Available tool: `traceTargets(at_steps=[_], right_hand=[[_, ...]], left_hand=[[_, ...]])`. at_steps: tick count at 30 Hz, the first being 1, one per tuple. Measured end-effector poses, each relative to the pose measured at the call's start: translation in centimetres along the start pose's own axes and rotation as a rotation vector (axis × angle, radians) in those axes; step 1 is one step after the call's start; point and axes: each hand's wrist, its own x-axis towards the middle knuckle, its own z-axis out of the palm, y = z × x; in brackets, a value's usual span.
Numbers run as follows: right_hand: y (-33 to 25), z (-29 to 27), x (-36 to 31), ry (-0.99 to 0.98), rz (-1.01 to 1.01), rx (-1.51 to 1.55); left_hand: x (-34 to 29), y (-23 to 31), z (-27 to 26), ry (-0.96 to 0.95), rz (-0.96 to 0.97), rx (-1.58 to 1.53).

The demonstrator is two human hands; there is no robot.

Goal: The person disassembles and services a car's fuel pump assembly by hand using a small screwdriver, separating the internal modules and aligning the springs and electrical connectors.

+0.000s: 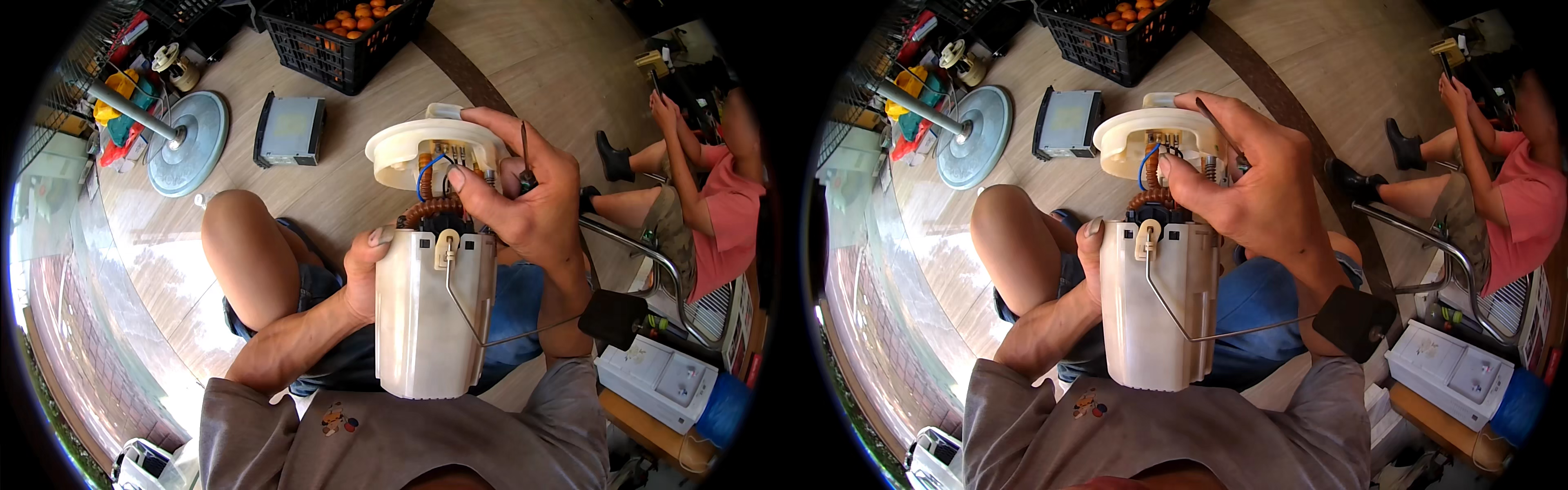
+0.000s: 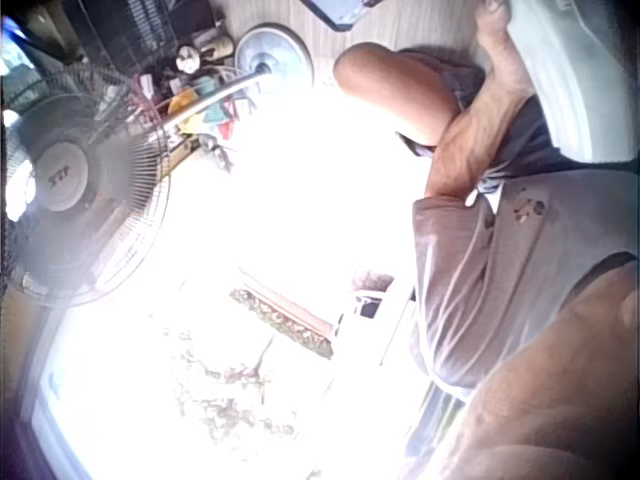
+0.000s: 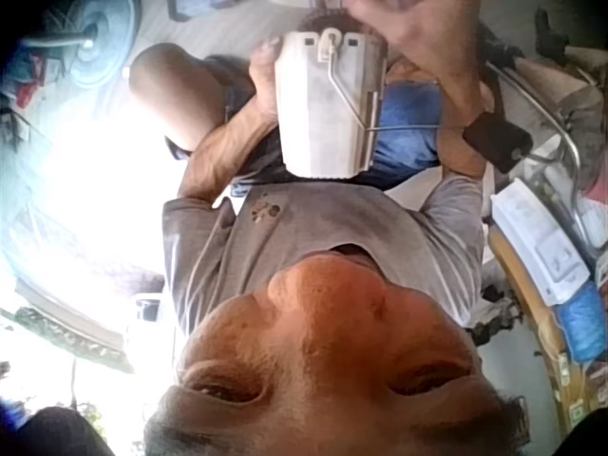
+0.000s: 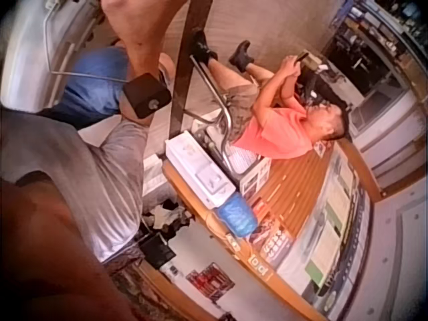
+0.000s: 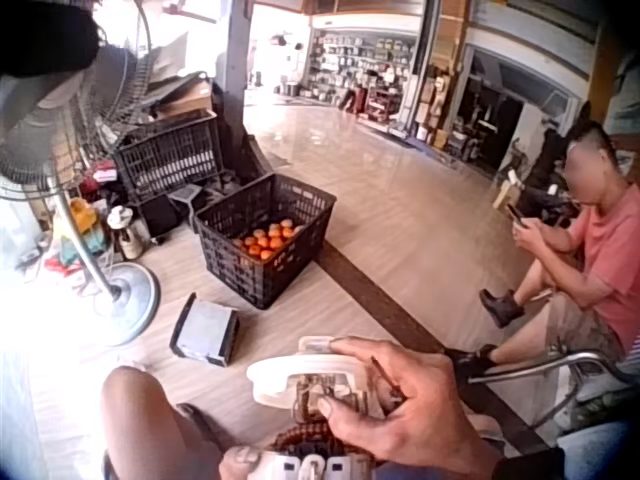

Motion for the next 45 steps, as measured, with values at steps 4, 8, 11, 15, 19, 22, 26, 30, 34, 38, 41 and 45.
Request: traceTargets(at_steps=[4,8,11,15,19,22,26,30,34,38,41,45], right_hand=[[-0.2,0.0,0.0,0.003,0.009,-0.028],[0.1,0.1,0.0,0.012,0.026,0.012],[0.5,0.3,0.0,0.028,0.012,0.034],[0.6,0.2,0.0,0.036,-0.020,0.008],[0.6,0.2,-0.1,0.042,-0.014,-0.039],[0.6,0.2,0.0,0.057,-0.038,-0.078],[0.3,0.2,0.2,0.062,-0.066,-0.157],[0.7,0.4,0.3,0.089,-0.113,-0.171],[1.0,0.6,0.3,0.106,-0.121,-0.157],[0.8,0.7,0.5,0.114,-0.110,-0.185],[1.0,0.6,0.5,0.118,-0.124,-0.210],[1.2,0.4,0.6,0.102,-0.134,-0.247]], left_hand=[[0.2,0.3,0.5,-0.039,-0.003,-0.007],[0.1,0.9,1.6,0.080,-0.074,0.257],[0.1,0.8,1.7,0.088,-0.070,0.245],[0.2,0.5,1.3,0.007,-0.020,0.097],[0.1,0.4,1.3,0.009,-0.022,0.105],[-0.1,0.1,0.0,0.011,-0.038,0.056],[-0.1,-0.2,-0.3,0.004,-0.061,-0.038],[-0.2,-0.3,-0.4,-0.006,-0.068,-0.087],[0.0,-0.3,0.3,0.111,-0.045,-0.047],[0.1,-0.3,0.7,0.159,-0.055,-0.034],[0.1,-0.2,1.1,0.160,-0.070,-0.033],[0.1,-0.3,0.4,0.157,-0.076,0.012]])
